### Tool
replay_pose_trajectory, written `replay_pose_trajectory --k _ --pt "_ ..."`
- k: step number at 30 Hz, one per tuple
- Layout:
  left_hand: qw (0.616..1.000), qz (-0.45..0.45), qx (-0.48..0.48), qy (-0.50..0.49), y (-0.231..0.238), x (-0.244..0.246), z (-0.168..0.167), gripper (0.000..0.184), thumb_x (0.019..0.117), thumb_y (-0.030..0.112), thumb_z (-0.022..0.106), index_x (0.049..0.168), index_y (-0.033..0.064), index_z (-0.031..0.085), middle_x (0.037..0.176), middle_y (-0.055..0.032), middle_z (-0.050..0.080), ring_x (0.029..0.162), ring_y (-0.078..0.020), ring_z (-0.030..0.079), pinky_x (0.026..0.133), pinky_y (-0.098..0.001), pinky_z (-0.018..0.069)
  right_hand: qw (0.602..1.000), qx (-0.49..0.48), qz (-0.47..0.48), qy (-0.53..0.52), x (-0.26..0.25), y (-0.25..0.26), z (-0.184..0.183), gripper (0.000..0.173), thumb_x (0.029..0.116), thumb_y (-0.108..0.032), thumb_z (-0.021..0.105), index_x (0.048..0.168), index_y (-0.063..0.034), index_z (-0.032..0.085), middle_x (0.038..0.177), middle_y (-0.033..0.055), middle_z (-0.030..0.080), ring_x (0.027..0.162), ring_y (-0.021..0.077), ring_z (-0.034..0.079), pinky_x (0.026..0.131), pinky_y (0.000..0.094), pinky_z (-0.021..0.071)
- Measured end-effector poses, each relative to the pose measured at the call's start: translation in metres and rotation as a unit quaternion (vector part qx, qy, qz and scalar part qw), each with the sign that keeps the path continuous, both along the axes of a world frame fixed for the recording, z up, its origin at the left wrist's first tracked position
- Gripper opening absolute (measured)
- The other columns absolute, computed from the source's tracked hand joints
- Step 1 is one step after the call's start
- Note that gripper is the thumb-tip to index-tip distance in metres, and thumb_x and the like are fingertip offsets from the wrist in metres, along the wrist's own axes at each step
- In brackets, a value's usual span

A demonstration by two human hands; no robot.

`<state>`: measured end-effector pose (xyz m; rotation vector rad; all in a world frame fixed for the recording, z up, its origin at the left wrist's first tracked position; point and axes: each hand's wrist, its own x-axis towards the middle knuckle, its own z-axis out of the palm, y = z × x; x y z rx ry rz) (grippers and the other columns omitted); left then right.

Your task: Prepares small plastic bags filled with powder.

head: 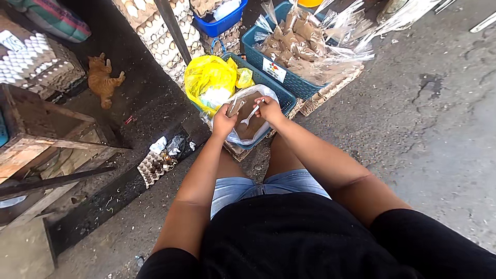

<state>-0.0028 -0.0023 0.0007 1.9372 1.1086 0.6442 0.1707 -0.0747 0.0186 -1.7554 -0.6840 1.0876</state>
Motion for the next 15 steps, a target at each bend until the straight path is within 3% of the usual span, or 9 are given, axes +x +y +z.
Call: replay_pose_trajectory --k 4,7,12,15 --pt "1.0 -0.001 0.002 -0.001 0.001 0.001 0.001 0.028 0.0926 0.012 0.073 0.115 -0.0024 0.066 0.106 -0.0204 0.071 0.1 -0.0297 0.069 0.094 -0.0498 0.0531 0.989 0.044 -0.095 0.102 0.027 -0.002 0.027 0.026 0.1109 -0.014 0.042 0.13 -0.0009 0.053 0.095 0.0049 0.066 0.064 0.006 0.061 0.061 0.0218 0.0533" --pt "1.0 -0.001 -0.004 -0.002 0.0 0.002 0.002 0.028 0.0929 0.012 0.072 0.116 -0.0022 0.066 0.106 -0.0206 0.07 0.1 -0.0302 0.069 0.093 -0.05 0.0532 0.975 0.093 -0.142 0.141 0.042 -0.008 0.05 0.023 0.1107 -0.013 0.042 0.128 -0.0026 0.053 0.091 0.0031 0.064 0.062 0.0057 0.059 0.06 0.0207 0.0528" --pt "1.0 -0.01 -0.002 0.01 -0.001 0.003 0.001 0.027 0.0931 0.011 0.071 0.116 -0.0019 0.066 0.104 -0.0206 0.07 0.097 -0.0305 0.069 0.091 -0.0508 0.0538 0.957 0.182 -0.18 0.139 0.046 -0.012 0.079 0.018 0.1109 -0.012 0.04 0.122 -0.005 0.052 0.088 0.0011 0.064 0.062 0.0054 0.06 0.059 0.0205 0.0535" --pt "1.0 -0.018 0.008 0.017 0.0 0.002 0.0 0.027 0.0925 0.011 0.071 0.115 -0.0023 0.066 0.104 -0.0211 0.07 0.097 -0.0315 0.069 0.091 -0.0522 0.0541 0.962 0.199 -0.156 0.105 0.038 -0.009 0.077 0.019 0.1112 -0.012 0.039 0.122 -0.0037 0.052 0.091 0.002 0.064 0.063 0.006 0.061 0.061 0.0216 0.0547"
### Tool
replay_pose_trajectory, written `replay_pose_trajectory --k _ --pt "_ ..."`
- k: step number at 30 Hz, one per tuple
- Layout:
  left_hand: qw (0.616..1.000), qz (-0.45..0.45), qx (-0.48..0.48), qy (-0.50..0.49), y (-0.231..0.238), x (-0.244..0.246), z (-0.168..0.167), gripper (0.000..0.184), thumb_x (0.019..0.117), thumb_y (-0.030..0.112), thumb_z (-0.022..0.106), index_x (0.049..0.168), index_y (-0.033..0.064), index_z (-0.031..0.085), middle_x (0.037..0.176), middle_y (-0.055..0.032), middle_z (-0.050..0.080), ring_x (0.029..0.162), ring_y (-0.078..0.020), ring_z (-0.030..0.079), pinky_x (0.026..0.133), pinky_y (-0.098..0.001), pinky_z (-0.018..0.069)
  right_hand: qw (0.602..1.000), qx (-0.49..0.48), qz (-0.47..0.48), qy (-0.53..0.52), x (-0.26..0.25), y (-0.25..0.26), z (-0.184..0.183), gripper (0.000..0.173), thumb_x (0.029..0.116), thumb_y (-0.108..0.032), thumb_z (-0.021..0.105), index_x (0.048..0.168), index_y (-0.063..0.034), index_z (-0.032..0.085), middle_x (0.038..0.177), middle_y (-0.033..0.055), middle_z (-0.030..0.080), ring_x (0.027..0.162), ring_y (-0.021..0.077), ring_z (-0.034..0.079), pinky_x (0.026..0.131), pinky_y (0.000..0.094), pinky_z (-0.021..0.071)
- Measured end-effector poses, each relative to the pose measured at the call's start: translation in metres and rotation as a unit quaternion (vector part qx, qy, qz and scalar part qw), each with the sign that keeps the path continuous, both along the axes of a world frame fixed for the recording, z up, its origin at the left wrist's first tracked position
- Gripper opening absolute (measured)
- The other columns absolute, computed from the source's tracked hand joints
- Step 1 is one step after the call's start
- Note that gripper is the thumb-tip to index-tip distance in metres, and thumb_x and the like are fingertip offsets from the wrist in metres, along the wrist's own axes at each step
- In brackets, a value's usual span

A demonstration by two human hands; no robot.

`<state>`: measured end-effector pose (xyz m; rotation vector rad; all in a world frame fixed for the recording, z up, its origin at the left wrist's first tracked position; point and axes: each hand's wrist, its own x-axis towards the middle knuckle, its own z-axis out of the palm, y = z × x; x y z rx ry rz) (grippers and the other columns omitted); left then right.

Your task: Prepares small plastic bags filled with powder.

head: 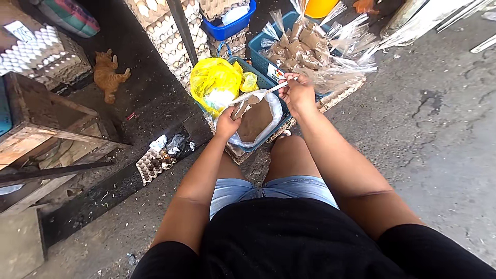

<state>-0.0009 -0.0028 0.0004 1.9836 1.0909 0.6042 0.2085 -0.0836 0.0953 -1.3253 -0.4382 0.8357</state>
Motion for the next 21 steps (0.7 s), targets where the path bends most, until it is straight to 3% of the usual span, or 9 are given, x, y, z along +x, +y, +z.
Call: replay_pose_trajectory --k 4,7,9,11,13,16,18,20,21 --pt "1.0 -0.013 0.005 0.014 0.0 0.001 0.0 0.027 0.0924 0.011 0.072 0.116 -0.0022 0.067 0.108 -0.0208 0.07 0.101 -0.032 0.069 0.094 -0.0523 0.0534 0.997 -0.008 0.068 -0.04 -0.017 0.0 -0.014 0.025 0.1115 -0.014 0.038 0.127 -0.0024 0.053 0.097 0.0044 0.065 0.069 0.0075 0.062 0.067 0.0239 0.0545" --pt "1.0 -0.017 0.006 0.003 0.001 0.0 0.001 0.028 0.0926 0.012 0.072 0.116 -0.0034 0.067 0.109 -0.0213 0.07 0.102 -0.0322 0.069 0.095 -0.0521 0.0532 0.988 0.063 0.104 -0.092 -0.022 -0.007 -0.017 0.026 0.1109 -0.013 0.037 0.126 -0.0024 0.055 0.099 0.0028 0.067 0.076 0.0076 0.065 0.073 0.025 0.0562" --pt "0.999 -0.007 -0.002 -0.043 0.001 -0.002 -0.001 0.028 0.092 0.011 0.073 0.114 -0.0046 0.066 0.106 -0.0217 0.07 0.099 -0.0305 0.069 0.093 -0.05 0.0538 0.976 0.13 0.086 -0.154 -0.014 -0.015 -0.018 0.027 0.1099 -0.013 0.035 0.126 -0.0013 0.054 0.104 0.002 0.067 0.081 0.0069 0.066 0.078 0.0264 0.0571" --pt "0.99 0.017 -0.034 -0.139 0.003 -0.002 -0.002 0.027 0.091 0.006 0.071 0.114 -0.0063 0.065 0.104 -0.0212 0.069 0.094 -0.0254 0.069 0.088 -0.0437 0.0566 0.97 0.138 0.045 -0.197 -0.006 -0.026 -0.021 0.028 0.11 -0.013 0.035 0.126 -0.0006 0.053 0.106 0.0026 0.068 0.082 0.0068 0.067 0.078 0.0267 0.0577" --pt "0.967 0.035 -0.114 -0.223 0.003 0.002 0.005 0.028 0.0933 0.0 0.065 0.119 -0.0082 0.058 0.105 -0.0191 0.067 0.088 -0.0205 0.068 0.08 -0.0372 0.0592 0.973 0.027 0.056 -0.223 -0.007 -0.041 -0.03 0.03 0.1104 -0.014 0.036 0.129 0.0029 0.053 0.109 0.0084 0.068 0.084 0.0102 0.066 0.077 0.0288 0.0564" --pt "0.932 0.023 -0.229 -0.28 0.002 0.014 0.024 0.031 0.0995 0.002 0.057 0.129 -0.0035 0.051 0.107 -0.0124 0.066 0.085 -0.0151 0.065 0.072 -0.0295 0.0553 0.94 -0.159 0.202 -0.224 -0.021 -0.06 -0.051 0.032 0.1106 -0.014 0.041 0.134 0.0027 0.055 0.123 0.0197 0.066 0.101 0.0251 0.069 0.09 0.0438 0.0556" --pt "0.906 0.018 -0.276 -0.32 0.003 0.023 0.037 0.027 0.1086 0.019 0.047 0.128 0.0019 0.053 0.103 -0.0081 0.067 0.083 -0.0127 0.065 0.072 -0.0275 0.0544 0.925 -0.183 0.24 -0.23 -0.028 -0.068 -0.059 0.031 0.1085 -0.014 0.047 0.134 0.0006 0.058 0.126 0.0207 0.064 0.101 0.0256 0.068 0.09 0.0429 0.056" --pt "0.877 0.023 -0.318 -0.36 0.005 0.029 0.055 0.04 0.1127 0.036 0.033 0.132 0.0063 0.052 0.105 -0.0069 0.066 0.088 -0.0142 0.066 0.079 -0.0292 0.0558 0.929 -0.18 0.221 -0.235 -0.03 -0.078 -0.059 0.035 0.1064 -0.017 0.053 0.137 -0.0014 0.057 0.132 0.0234 0.059 0.1 0.0269 0.067 0.088 0.0424 0.056" --pt "0.869 0.019 -0.321 -0.376 0.007 0.032 0.062 0.041 0.1128 0.037 0.033 0.132 0.0066 0.052 0.108 -0.0071 0.066 0.092 -0.015 0.066 0.083 -0.0305 0.0557 0.932 -0.178 0.199 -0.247 -0.028 -0.083 -0.057 0.037 0.1054 -0.017 0.054 0.139 -0.0017 0.055 0.134 0.0251 0.056 0.098 0.0277 0.066 0.087 0.0428 0.0557"
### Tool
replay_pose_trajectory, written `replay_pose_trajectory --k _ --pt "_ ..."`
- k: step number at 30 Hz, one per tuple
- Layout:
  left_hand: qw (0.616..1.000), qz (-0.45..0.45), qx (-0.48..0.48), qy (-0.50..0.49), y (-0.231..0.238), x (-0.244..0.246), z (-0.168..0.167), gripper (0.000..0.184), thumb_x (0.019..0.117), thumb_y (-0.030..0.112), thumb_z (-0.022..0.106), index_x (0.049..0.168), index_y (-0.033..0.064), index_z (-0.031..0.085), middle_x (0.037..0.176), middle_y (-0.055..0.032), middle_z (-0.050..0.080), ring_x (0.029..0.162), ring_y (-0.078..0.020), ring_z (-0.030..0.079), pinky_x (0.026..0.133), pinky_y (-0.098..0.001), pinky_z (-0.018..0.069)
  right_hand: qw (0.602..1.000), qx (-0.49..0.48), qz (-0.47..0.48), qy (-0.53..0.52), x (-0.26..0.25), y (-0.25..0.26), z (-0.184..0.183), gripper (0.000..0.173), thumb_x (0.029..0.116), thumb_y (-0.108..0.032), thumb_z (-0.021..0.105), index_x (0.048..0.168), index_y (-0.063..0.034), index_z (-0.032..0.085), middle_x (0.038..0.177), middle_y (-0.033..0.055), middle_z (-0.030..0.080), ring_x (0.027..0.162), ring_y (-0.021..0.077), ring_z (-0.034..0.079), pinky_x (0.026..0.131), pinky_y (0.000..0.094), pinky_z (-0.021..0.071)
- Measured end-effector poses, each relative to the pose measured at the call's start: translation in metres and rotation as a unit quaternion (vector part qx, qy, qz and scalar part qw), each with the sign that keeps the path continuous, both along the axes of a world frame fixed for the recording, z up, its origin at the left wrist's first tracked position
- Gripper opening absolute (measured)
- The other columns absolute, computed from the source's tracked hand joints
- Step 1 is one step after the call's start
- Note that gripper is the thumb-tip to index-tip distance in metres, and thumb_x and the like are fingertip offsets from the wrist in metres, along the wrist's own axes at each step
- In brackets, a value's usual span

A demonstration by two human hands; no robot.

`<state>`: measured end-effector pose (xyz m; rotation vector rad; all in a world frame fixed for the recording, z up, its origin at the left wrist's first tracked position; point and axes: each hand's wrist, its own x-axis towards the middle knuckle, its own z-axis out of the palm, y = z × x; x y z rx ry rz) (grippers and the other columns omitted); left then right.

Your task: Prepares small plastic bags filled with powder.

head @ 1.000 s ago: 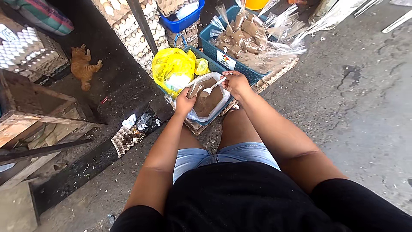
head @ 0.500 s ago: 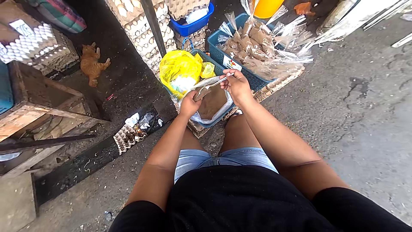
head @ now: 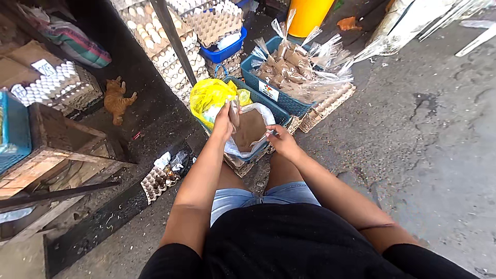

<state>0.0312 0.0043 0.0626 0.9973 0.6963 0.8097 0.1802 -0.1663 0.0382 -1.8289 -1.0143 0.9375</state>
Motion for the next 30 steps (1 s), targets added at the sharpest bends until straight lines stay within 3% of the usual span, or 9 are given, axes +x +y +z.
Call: replay_pose_trajectory --k 3,6,10,14,18,23,26,30 --pt "0.996 -0.011 0.08 0.03 0.007 0.008 0.018 0.028 0.1088 0.018 0.048 0.122 -0.0005 0.064 0.112 -0.0085 0.069 0.098 -0.0138 0.067 0.088 -0.0336 0.0558 0.998 0.024 -0.038 -0.043 0.009 -0.015 0.007 0.04 0.1048 -0.018 0.055 0.141 -0.002 0.054 0.143 0.0272 0.048 0.102 0.0308 0.065 0.089 0.0445 0.0551" --pt "0.986 -0.011 0.135 0.093 0.006 0.019 0.033 0.021 0.1026 0.013 0.061 0.115 -0.0028 0.069 0.109 -0.0116 0.07 0.097 -0.0164 0.067 0.087 -0.0372 0.057 0.997 0.031 -0.056 -0.033 0.01 -0.03 0.006 0.04 0.1055 -0.019 0.054 0.142 -0.003 0.054 0.145 0.0262 0.047 0.102 0.0284 0.065 0.089 0.0409 0.0552" --pt "0.951 0.017 0.273 0.144 0.016 0.026 0.053 0.015 0.0961 0.005 0.068 0.108 -0.0033 0.072 0.102 -0.0096 0.072 0.093 -0.0112 0.066 0.089 -0.0309 0.0547 0.997 0.041 -0.05 -0.038 0.01 -0.046 0.001 0.04 0.1063 -0.021 0.052 0.142 -0.0026 0.055 0.146 0.0261 0.048 0.111 0.0299 0.064 0.094 0.0403 0.0544" --pt "0.891 0.024 0.391 0.23 0.024 0.023 0.083 0.015 0.096 0.007 0.068 0.106 -0.004 0.067 0.101 -0.0118 0.069 0.088 -0.012 0.065 0.085 -0.0303 0.0542 0.997 0.034 -0.052 -0.036 0.011 -0.057 0.002 0.039 0.1072 -0.022 0.051 0.142 -0.0039 0.055 0.145 0.0245 0.049 0.111 0.028 0.065 0.094 0.0389 0.0545" --pt "0.836 0.044 0.451 0.309 0.026 0.02 0.11 0.017 0.0976 0.008 0.065 0.11 -0.0041 0.065 0.102 -0.0147 0.07 0.089 -0.0155 0.067 0.085 -0.0331 0.0548 0.998 0.027 -0.04 -0.043 0.009 -0.061 0.006 0.039 0.1081 -0.024 0.049 0.142 -0.0058 0.054 0.145 0.0221 0.05 0.11 0.0259 0.065 0.095 0.0388 0.054" --pt "0.813 0.057 0.448 0.366 0.023 0.013 0.125 0.026 0.096 0.004 0.066 0.121 -0.0008 0.062 0.106 -0.0125 0.073 0.094 -0.0167 0.071 0.089 -0.0354 0.0558 0.998 0.033 -0.025 -0.041 0.007 -0.064 0.01 0.039 0.1085 -0.024 0.048 0.142 -0.0052 0.055 0.145 0.0206 0.051 0.112 0.0252 0.064 0.096 0.0373 0.053" --pt "0.799 0.061 0.453 0.391 0.014 0.005 0.135 0.024 0.0981 0.007 0.065 0.121 0.0012 0.064 0.109 -0.0114 0.073 0.098 -0.0162 0.07 0.092 -0.036 0.0549 0.998 0.041 -0.021 -0.038 0.007 -0.066 0.008 0.037 0.1085 -0.023 0.048 0.14 -0.004 0.055 0.141 0.0195 0.055 0.115 0.0247 0.064 0.099 0.0372 0.0525" --pt "0.803 0.063 0.492 0.329 0.0 0.0 0.14 0.021 0.0975 0.009 0.066 0.117 -0.0009 0.065 0.106 -0.0123 0.071 0.092 -0.0141 0.068 0.086 -0.0317 0.054 0.999 0.035 -0.006 -0.04 0.003 -0.064 0.012 0.039 0.1089 -0.023 0.047 0.141 -0.003 0.055 0.139 0.0186 0.058 0.119 0.0242 0.062 0.103 0.0377 0.0497"
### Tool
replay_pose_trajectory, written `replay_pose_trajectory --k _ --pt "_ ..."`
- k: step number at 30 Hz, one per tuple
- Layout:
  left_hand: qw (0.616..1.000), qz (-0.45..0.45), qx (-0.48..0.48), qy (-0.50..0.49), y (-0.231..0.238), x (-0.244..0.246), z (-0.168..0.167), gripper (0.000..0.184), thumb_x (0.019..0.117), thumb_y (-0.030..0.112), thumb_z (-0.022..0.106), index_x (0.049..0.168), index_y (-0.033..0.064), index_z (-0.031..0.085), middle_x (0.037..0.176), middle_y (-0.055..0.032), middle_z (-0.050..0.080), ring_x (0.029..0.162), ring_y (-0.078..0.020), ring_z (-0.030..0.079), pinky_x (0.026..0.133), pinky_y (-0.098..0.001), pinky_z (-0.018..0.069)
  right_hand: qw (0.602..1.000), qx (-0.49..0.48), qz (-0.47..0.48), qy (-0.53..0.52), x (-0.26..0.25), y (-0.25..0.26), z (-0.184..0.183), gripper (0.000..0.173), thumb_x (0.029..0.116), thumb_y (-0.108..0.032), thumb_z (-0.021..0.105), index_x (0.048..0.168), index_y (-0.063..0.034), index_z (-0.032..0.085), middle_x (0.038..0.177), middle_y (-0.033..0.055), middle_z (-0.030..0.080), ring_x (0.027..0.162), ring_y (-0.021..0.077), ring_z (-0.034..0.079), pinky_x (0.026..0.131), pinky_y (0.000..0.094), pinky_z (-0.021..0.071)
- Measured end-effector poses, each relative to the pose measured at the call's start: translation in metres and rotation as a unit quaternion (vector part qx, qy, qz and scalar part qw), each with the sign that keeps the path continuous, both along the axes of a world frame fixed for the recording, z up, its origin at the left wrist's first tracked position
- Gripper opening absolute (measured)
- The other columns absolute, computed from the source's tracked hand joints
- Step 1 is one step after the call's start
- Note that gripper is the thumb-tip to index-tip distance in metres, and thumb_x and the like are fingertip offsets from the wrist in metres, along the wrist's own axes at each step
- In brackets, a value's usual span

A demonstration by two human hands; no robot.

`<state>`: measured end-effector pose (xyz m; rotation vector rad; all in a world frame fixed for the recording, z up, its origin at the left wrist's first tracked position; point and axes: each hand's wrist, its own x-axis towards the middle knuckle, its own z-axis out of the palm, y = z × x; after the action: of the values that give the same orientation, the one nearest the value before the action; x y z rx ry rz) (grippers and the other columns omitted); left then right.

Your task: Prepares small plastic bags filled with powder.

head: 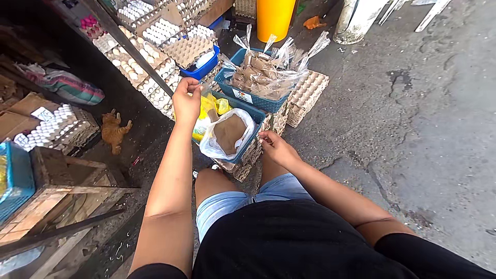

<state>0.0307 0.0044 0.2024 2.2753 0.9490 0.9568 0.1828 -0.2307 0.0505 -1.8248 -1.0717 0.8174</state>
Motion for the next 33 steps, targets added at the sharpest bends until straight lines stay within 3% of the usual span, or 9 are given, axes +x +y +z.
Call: replay_pose_trajectory --k 3,8,12,15,17,19,22,26,33 --pt "0.997 -0.038 -0.056 0.041 0.005 -0.003 -0.015 0.017 0.0987 0.007 0.064 0.113 -0.0016 0.068 0.1 -0.0124 0.072 0.086 -0.0145 0.068 0.084 -0.034 0.0557 0.999 0.007 0.032 -0.022 -0.004 -0.002 0.01 0.037 0.1094 -0.024 0.046 0.137 -0.0023 0.058 0.134 0.0168 0.062 0.121 0.0215 0.062 0.105 0.0361 0.0486" --pt "0.999 -0.023 0.01 -0.027 -0.012 -0.012 0.007 0.019 0.0995 0.009 0.064 0.115 -0.0009 0.069 0.107 -0.0117 0.071 0.089 -0.0076 0.066 0.084 -0.0243 0.0539 0.997 0.054 0.047 -0.028 -0.003 -0.002 0.012 0.032 0.1085 -0.02 0.048 0.128 -0.0011 0.066 0.128 0.0172 0.065 0.113 0.0217 0.065 0.1 0.0371 0.0509" --pt "0.988 -0.134 -0.069 0.017 -0.029 -0.008 0.012 0.008 0.0941 0.004 0.07 0.102 0.0029 0.073 0.092 -0.0036 0.072 0.079 -0.0033 0.065 0.077 -0.0229 0.0551 0.994 0.093 0.057 -0.026 -0.004 0.005 0.022 0.028 0.1074 -0.017 0.051 0.122 -0.0021 0.07 0.123 0.0163 0.066 0.113 0.0228 0.063 0.098 0.0392 0.0511" --pt "0.983 -0.169 -0.06 -0.027 -0.042 -0.006 0.022 0.009 0.0937 0.004 0.07 0.102 0.0033 0.073 0.093 -0.0006 0.071 0.08 -0.0002 0.065 0.077 -0.0191 0.055 0.987 0.138 0.082 -0.026 0.002 0.021 0.033 0.034 0.1046 -0.016 0.057 0.136 -0.0023 0.06 0.132 0.017 0.063 0.112 0.0236 0.066 0.093 0.0392 0.0555" --pt "0.977 -0.202 -0.057 -0.026 -0.05 -0.002 0.028 0.009 0.0939 0.003 0.07 0.103 0.0032 0.072 0.093 0.0 0.071 0.08 0.0005 0.065 0.077 -0.0178 0.0547 0.982 0.151 0.109 -0.013 0.009 0.034 0.037 0.048 0.1018 -0.019 0.063 0.145 -0.0028 0.051 0.141 0.0169 0.059 0.121 0.024 0.063 0.099 0.0395 0.0532" --pt "0.976 -0.216 -0.039 -0.003 -0.055 0.009 0.03 0.009 0.0954 0.005 0.068 0.104 0.0037 0.071 0.093 -0.0003 0.071 0.08 0.0005 0.064 0.077 -0.0178 0.054 0.978 0.154 0.139 0.013 0.016 0.046 0.043 0.05 0.0995 -0.019 0.067 0.144 -0.0011 0.053 0.139 0.0172 0.061 0.126 0.0237 0.062 0.106 0.0393 0.05" --pt "0.976 -0.207 -0.025 0.057 -0.055 0.025 0.03 0.009 0.1006 0.007 0.062 0.106 0.0037 0.068 0.094 -0.0031 0.067 0.083 -0.0037 0.062 0.08 -0.0223 0.052 0.98 0.12 0.151 0.053 0.021 0.054 0.045 0.032 0.1003 -0.016 0.066 0.128 0.0004 0.064 0.118 0.0142 0.071 0.106 0.0165 0.069 0.097 0.0354 0.0547" --pt "0.974 -0.174 -0.053 0.136 -0.054 0.042 0.023 0.013 0.1051 0.007 0.053 0.111 0.0029 0.063 0.104 -0.0086 0.07 0.094 -0.0132 0.066 0.09 -0.0346 0.0531 0.986 0.076 0.107 0.104 0.016 0.053 0.037 0.035 0.0998 -0.008 0.064 0.134 0.0001 0.059 0.113 0.0147 0.072 0.098 0.0148 0.07 0.091 0.0338 0.0562" --pt "0.988 -0.121 -0.076 0.053 -0.052 0.054 0.001 0.02 0.1026 0.006 0.057 0.12 0.003 0.066 0.107 -0.0091 0.072 0.093 -0.0132 0.07 0.09 -0.0335 0.0558 0.987 0.071 0.059 0.13 -0.001 0.04 0.026 0.034 0.0947 -0.001 0.07 0.128 -0.001 0.061 0.101 0.0099 0.074 0.085 0.0123 0.07 0.081 0.0319 0.0574"
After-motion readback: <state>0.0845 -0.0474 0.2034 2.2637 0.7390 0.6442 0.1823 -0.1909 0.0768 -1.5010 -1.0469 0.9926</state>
